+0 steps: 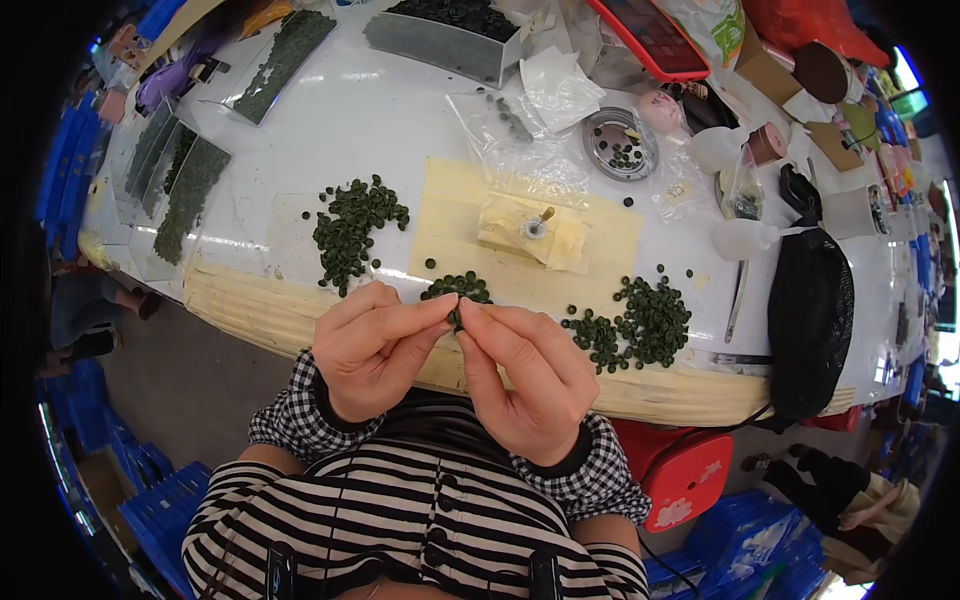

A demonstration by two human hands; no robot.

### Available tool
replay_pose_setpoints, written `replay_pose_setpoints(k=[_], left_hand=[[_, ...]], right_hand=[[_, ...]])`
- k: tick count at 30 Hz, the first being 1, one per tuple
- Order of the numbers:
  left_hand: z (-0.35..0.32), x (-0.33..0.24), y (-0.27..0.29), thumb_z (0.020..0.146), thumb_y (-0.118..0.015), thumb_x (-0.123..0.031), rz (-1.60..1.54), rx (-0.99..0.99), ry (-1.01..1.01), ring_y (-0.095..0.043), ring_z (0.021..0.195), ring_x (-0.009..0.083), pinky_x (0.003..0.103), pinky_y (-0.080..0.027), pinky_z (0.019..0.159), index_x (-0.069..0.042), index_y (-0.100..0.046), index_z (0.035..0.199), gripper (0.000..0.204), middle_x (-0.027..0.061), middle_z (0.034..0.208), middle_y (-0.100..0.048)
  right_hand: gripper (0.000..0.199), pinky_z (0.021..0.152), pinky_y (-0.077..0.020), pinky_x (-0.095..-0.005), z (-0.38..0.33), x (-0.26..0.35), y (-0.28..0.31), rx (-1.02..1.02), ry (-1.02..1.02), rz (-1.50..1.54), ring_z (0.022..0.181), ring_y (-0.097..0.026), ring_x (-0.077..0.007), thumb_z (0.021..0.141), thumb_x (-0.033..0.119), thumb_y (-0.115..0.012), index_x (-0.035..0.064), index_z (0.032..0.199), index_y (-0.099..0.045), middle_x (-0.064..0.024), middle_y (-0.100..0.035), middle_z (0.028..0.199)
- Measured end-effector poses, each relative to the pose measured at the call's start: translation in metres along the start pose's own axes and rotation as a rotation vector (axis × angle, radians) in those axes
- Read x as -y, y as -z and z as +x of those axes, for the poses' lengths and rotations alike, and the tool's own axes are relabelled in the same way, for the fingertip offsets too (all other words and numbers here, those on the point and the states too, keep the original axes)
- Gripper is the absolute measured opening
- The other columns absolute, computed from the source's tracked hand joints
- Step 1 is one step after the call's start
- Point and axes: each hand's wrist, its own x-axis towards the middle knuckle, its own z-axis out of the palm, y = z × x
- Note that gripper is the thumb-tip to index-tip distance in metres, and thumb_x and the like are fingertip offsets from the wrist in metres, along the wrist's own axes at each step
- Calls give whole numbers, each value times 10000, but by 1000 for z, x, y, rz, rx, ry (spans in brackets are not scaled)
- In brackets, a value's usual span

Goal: Assembling and inspecting small green plastic components at a factory workbench.

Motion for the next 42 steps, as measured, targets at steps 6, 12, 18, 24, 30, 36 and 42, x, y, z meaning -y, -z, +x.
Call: replay_pose_setpoints(k=[6, 12, 18, 24, 30, 36, 42], left_hand=[[-5, -7, -4, 760, -707, 72, -33, 13, 78, -431, 476, 98, 231, -333, 430, 3, -680, 1118, 366, 28, 598, -451], [-8, -10, -11, 778, -663, 98, -78, 4, 119, -352, 483, 52, 199, -270, 445, 11, -640, 1188, 419, -3, 602, -417], [-10, -11, -12, 793, -642, 101, -96, 5, 143, -326, 484, 51, 203, -254, 442, 11, -634, 1196, 414, -10, 598, -394], [-10, -17, -6, 814, -620, 90, -217, 79, 288, -316, 504, 58, 212, -263, 475, 15, -627, 1204, 398, -25, 585, -365], [-8, -20, -3, 824, -634, 71, -273, 95, 274, -356, 490, 69, 228, -283, 438, 15, -637, 1185, 365, 11, 599, -427], [-3, -20, 2, 820, -622, 64, -319, 126, 317, -320, 519, 59, 222, -269, 500, 5, -642, 1188, 374, -45, 582, -352], [-3, -10, 0, 818, -671, 38, -302, 68, 294, -327, 514, 46, 214, -260, 476, -21, -681, 1134, 322, -45, 568, -363]], right_hand=[[256, 588, -532, -264, 2, 0, -4, -61, 35, -67, 683, -657, -204, 715, -71, -733, -13, 962, -696, -117, -670, 832], [257, 569, -533, -269, 2, -3, -6, -89, 90, -142, 661, -648, -204, 696, -70, -737, -14, 942, -689, -105, -663, 812], [263, 567, -526, -283, 3, -5, -7, -66, 145, -180, 656, -634, -223, 655, -67, -738, -26, 909, -684, -111, -650, 811], [277, 586, -529, -297, 4, -11, -2, -8, 248, -208, 680, -633, -241, 627, -53, -741, -44, 896, -675, -113, -641, 833], [316, 595, -537, -295, 6, -10, 8, 73, 318, -228, 701, -639, -239, 619, -52, -754, -47, 924, -670, -114, -641, 896], [252, 610, -525, -294, 5, -6, 2, -17, 175, -119, 702, -643, -230, 673, -93, -739, -21, 906, -671, -125, -652, 863], [243, 632, -513, -279, 7, -2, 1, -28, 107, -82, 704, -645, -221, 702, -100, -725, -17, 927, -687, -144, -664, 832]])
